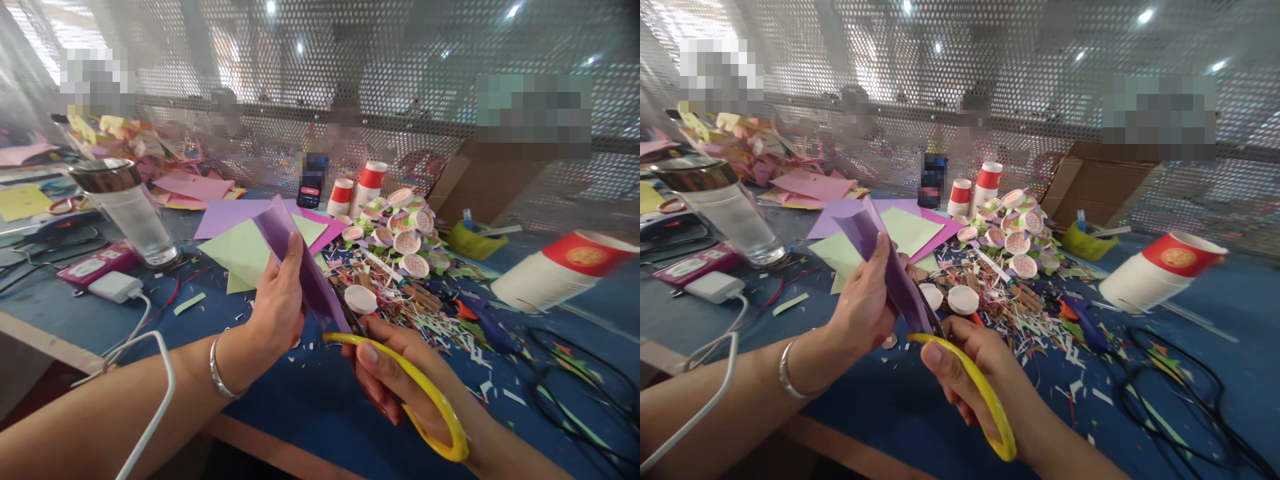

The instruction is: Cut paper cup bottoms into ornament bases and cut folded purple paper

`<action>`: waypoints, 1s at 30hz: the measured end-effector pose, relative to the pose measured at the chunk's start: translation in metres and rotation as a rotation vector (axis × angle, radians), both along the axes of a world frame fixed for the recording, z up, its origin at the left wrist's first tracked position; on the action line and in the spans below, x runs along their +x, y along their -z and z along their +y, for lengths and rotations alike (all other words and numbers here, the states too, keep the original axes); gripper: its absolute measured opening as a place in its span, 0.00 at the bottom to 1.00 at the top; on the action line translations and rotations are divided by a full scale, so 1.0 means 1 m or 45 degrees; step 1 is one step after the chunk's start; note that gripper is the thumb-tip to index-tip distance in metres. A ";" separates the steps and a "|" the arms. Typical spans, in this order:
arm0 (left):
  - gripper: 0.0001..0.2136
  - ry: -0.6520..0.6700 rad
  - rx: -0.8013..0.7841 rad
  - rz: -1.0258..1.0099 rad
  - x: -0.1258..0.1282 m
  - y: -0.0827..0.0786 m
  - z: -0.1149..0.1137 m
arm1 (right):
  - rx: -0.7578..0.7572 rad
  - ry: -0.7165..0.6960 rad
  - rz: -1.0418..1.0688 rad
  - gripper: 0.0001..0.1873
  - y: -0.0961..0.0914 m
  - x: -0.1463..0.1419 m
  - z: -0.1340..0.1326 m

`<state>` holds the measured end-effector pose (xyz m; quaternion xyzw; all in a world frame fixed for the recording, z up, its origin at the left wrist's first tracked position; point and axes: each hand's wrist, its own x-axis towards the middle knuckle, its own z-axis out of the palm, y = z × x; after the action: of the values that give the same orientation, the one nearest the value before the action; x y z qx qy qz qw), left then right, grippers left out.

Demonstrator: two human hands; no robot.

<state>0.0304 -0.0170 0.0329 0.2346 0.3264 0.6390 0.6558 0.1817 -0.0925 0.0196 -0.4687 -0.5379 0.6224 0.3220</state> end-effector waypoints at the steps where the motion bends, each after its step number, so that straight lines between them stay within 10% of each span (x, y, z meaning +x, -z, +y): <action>1: 0.18 -0.032 0.035 0.027 0.000 0.000 0.000 | 0.000 0.008 -0.020 0.31 -0.001 0.000 0.000; 30: 0.22 -0.022 0.043 0.105 0.002 0.008 0.001 | -0.006 0.167 -0.103 0.30 -0.008 -0.005 -0.003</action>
<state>0.0321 -0.0157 0.0245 0.2689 0.3442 0.6399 0.6322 0.1771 -0.0956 0.0280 -0.5284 -0.5172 0.5817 0.3390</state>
